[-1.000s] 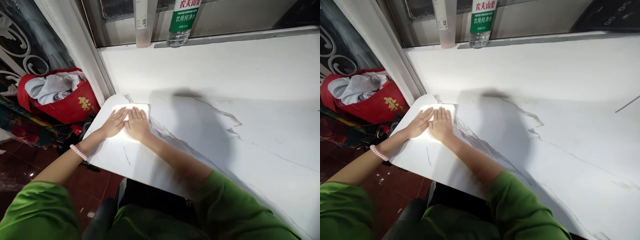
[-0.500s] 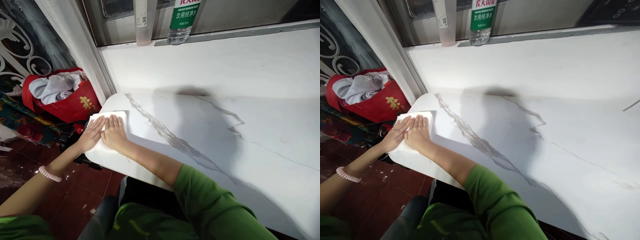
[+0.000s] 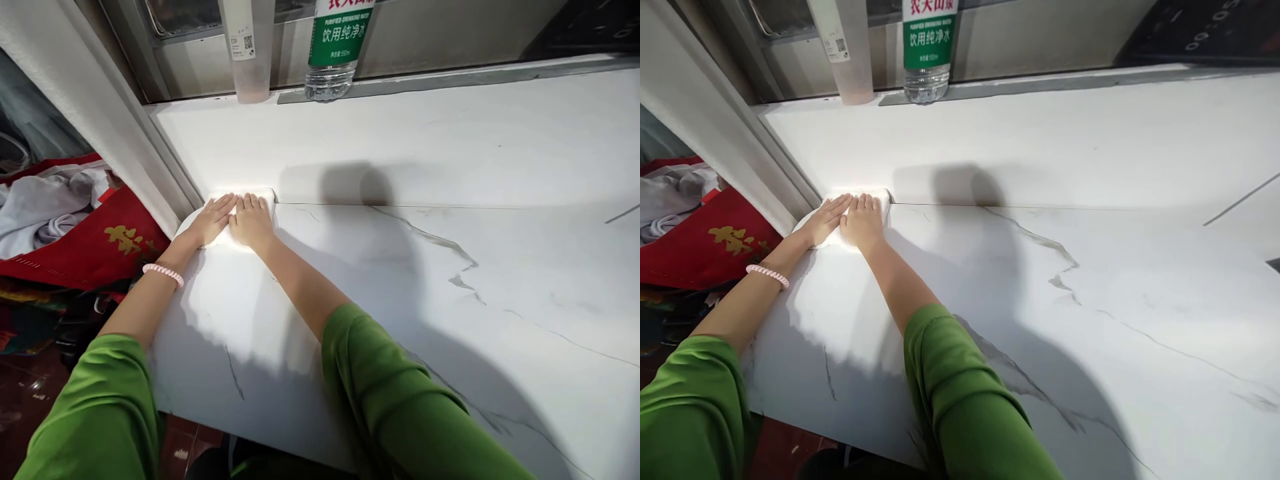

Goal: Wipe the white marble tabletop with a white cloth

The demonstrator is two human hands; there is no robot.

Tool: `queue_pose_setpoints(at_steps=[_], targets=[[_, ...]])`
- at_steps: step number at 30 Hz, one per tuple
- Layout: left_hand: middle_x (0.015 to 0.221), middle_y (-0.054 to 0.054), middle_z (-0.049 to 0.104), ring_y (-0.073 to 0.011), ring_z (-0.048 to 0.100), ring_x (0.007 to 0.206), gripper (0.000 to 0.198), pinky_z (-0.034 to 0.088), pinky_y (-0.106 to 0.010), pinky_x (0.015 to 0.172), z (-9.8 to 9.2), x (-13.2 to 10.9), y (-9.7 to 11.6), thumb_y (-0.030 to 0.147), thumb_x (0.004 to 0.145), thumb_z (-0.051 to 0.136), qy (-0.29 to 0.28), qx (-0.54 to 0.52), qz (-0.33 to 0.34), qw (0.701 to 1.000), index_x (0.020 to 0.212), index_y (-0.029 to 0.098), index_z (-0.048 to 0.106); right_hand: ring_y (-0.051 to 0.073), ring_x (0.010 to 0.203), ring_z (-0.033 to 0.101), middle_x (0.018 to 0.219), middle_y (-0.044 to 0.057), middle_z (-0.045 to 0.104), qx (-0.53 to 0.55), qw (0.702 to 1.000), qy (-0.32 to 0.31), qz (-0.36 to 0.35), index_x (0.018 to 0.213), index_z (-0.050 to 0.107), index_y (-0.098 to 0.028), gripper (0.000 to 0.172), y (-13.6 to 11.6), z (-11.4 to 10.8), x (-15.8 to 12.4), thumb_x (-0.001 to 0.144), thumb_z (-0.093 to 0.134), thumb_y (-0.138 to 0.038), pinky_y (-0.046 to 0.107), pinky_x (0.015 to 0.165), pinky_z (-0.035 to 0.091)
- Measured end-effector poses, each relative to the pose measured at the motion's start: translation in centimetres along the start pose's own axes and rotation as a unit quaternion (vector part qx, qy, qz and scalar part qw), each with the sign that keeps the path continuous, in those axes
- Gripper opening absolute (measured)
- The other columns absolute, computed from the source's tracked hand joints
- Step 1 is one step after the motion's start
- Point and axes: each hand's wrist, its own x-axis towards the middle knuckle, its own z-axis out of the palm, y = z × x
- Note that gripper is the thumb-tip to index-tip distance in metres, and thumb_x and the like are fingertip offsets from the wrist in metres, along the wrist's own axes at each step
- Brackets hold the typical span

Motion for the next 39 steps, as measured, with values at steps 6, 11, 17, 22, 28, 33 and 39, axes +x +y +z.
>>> queue_pose_setpoints(at_steps=[6,11,17,22,28,33,39], targets=[[0.166,-0.011,0.017,-0.0209,0.012,0.154,0.06,0.009,-0.048,0.123,0.4,0.0,0.7,0.028,0.1,0.019,0.019,-0.017,0.008,1.0,0.158,0.012,0.021,0.033,0.148,0.029,0.156,0.025,0.035,-0.008,1.0,0.003,-0.01,0.149,0.035,0.006,0.059,0.8,-0.7,-0.8,0.098,0.034,-0.023,0.048,0.122,0.016],[0.166,-0.012,0.016,-0.0222,0.012,0.154,0.06,0.011,-0.049,0.123,0.5,-3.1,3.8,0.029,0.1,0.019,0.021,-0.011,0.008,1.0,0.158,0.012,0.02,0.034,0.146,0.032,0.155,0.026,0.038,0.0,0.999,0.016,-0.029,0.147,0.039,0.006,0.058,0.9,-1.4,-4.5,0.097,0.036,-0.024,0.052,0.121,0.019],[0.165,-0.015,0.021,-0.0247,0.015,0.153,0.059,0.013,-0.051,0.123,1.9,-11.5,11.7,0.031,0.102,0.022,0.046,0.002,0.044,0.998,0.157,0.011,0.022,0.035,0.144,0.035,0.152,0.027,0.041,-0.016,0.996,0.037,-0.074,0.145,0.042,0.007,0.058,1.1,-3.7,-15.4,0.098,0.034,-0.026,0.053,0.12,0.023],[0.163,-0.02,0.023,-0.0286,0.011,0.153,0.058,0.015,-0.056,0.123,3.1,-20.0,20.2,0.028,0.103,0.023,0.09,0.01,0.073,0.993,0.157,0.006,0.018,0.037,0.145,0.033,0.151,0.028,0.043,-0.029,0.989,0.048,-0.136,0.143,0.045,0.008,0.059,1.3,-6.2,-26.6,0.097,0.034,-0.027,0.055,0.119,0.026],[0.161,-0.024,0.027,-0.0307,0.011,0.153,0.057,0.018,-0.056,0.122,3.3,-22.0,23.8,0.026,0.103,0.024,0.085,0.002,0.119,0.989,0.154,0.001,0.025,0.037,0.144,0.036,0.149,0.029,0.045,-0.064,0.988,0.059,-0.128,0.142,0.046,0.009,0.06,2.1,-7.4,-31.1,0.095,0.034,-0.027,0.055,0.118,0.031],[0.161,-0.024,0.026,-0.0314,0.015,0.152,0.059,0.016,-0.055,0.123,3.3,-15.8,22.5,0.028,0.102,0.026,0.063,-0.001,0.103,0.993,0.153,0.0,0.028,0.035,0.142,0.04,0.15,0.026,0.046,-0.083,0.991,0.023,-0.103,0.142,0.047,0.007,0.059,5.4,-7.2,-25.9,0.094,0.034,-0.025,0.052,0.119,0.029],[0.162,-0.021,0.024,-0.0287,0.019,0.152,0.058,0.016,-0.051,0.123,2.6,-2.6,20.9,0.024,0.101,0.029,0.037,0.017,0.076,0.996,0.155,0.002,0.027,0.034,0.143,0.04,0.151,0.026,0.044,-0.104,0.992,0.002,-0.068,0.143,0.046,0.007,0.058,12.7,-7.3,-15.4,0.094,0.032,-0.022,0.049,0.119,0.027]])
